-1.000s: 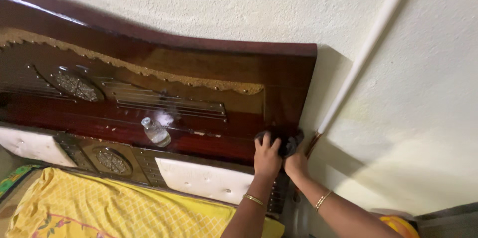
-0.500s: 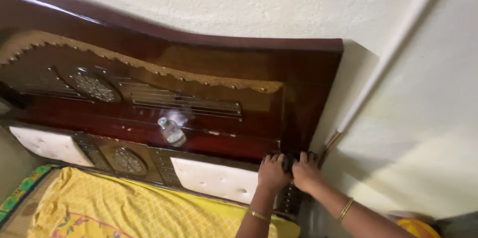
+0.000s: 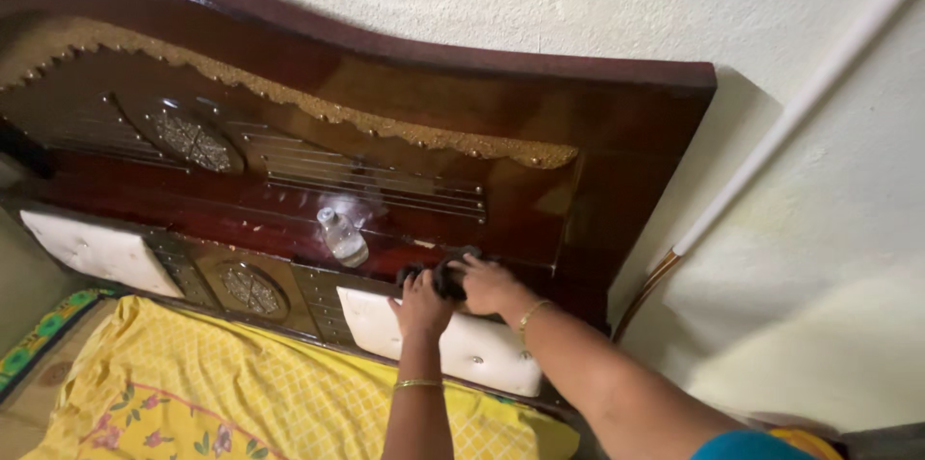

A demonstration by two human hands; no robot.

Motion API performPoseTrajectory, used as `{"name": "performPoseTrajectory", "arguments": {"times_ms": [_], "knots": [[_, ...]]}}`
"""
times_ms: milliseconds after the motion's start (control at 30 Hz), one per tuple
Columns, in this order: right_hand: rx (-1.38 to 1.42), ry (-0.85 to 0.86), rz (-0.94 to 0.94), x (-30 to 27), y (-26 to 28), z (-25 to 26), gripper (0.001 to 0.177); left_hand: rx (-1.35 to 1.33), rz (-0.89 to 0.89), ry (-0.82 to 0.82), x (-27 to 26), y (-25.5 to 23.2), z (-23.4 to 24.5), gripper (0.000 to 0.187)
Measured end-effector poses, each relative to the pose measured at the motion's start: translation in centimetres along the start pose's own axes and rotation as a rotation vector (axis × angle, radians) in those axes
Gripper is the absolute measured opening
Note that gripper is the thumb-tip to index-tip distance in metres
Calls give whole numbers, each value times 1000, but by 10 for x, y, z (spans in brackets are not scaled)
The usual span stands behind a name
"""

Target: The person wipes the wooden headboard of a bed with a dark cloth. They spray liquid from a small bottle onto the headboard and continue wiping the surface and decorative areas.

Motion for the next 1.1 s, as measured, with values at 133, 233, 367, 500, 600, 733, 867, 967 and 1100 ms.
{"name": "performPoseTrajectory", "arguments": {"times_ms": [133,233,367,500,600,733,867,967,1100], "knots": [[-99,-52,-78,-46,-27,-3,77,63,-40,39,-30,-32,-10,72],[-189,-33,-173,-88,-49,-16,60,93,-128,89,-55,-62,-24,76],[-100,-86,-222,-152,-66,-20,38,54,-322,124,-98,-99,-51,78],[-167,14,-221,-192,-58,-15,54,-1,-581,34,-130,-103,-54,78],[-112,16,-283,-190,-47,-8,67,-4,-524,122,-123,-90,-50,72],[38,25,-369,-136,-28,-18,70,70,-358,105,-83,-49,-33,69],[-39,-1,-154,-36,-7,-25,82,61,-205,-55,-36,5,-12,65],[-16,-96,28,35,5,-19,95,-72,-79,-126,-14,35,-1,64],[-67,-80,142,68,4,-13,88,-206,-6,-198,-6,38,1,64]]}}
Point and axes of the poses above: each hand's wrist, its own x-axis towards the middle knuckle, its own z-axis out of the back of the hand, y = z × x, the point moved 5 cm from there along x, towards the middle knuckle, and after that the axes turned 10 degrees about z, right-handed, at the moved point
